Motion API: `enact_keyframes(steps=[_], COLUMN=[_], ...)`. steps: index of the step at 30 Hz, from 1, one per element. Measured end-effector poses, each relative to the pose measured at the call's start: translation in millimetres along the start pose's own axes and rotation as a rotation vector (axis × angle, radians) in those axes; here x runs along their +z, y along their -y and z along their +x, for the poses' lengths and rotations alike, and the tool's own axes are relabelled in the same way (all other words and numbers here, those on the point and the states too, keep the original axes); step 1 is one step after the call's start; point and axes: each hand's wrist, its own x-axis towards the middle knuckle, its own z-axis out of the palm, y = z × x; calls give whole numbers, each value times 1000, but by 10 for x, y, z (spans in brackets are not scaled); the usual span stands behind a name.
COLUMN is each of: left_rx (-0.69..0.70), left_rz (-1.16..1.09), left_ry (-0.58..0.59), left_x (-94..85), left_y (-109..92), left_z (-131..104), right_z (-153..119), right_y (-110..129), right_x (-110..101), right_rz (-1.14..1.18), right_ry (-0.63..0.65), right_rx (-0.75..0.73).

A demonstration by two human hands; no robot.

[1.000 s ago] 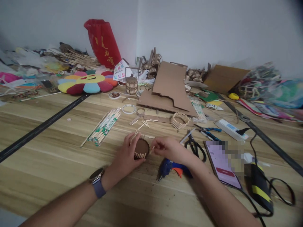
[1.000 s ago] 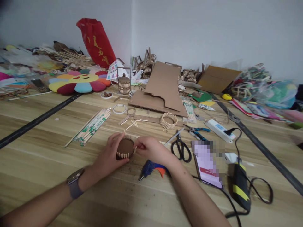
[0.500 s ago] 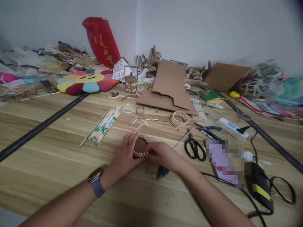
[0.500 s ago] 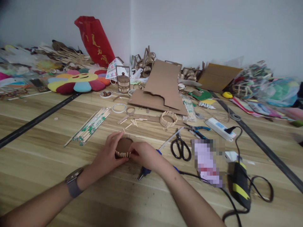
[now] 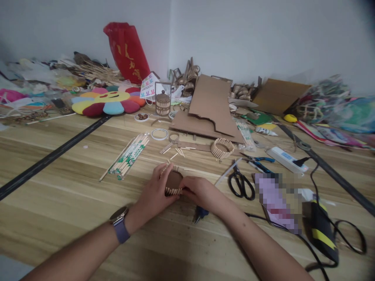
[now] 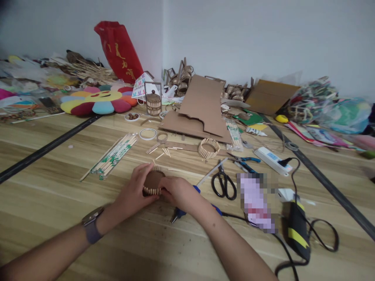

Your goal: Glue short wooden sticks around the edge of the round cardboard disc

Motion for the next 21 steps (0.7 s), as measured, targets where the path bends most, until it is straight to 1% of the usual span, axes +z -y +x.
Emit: enact_keyframes(steps=[5, 16, 21], left_rx=[0, -17, -28], left_rz=[0, -6, -10], left_ry=[-14, 28, 16], left_x=[5, -10, 9], left_y=[-5, -11, -5], left_z=[2, -3, -9], right_z=[0, -6, -7], right_y=[-21, -54, -63], right_x=[8, 11, 24], right_rz=[-9, -10, -16], right_ry=[7, -11, -11], right_rx=[-17, -60, -65])
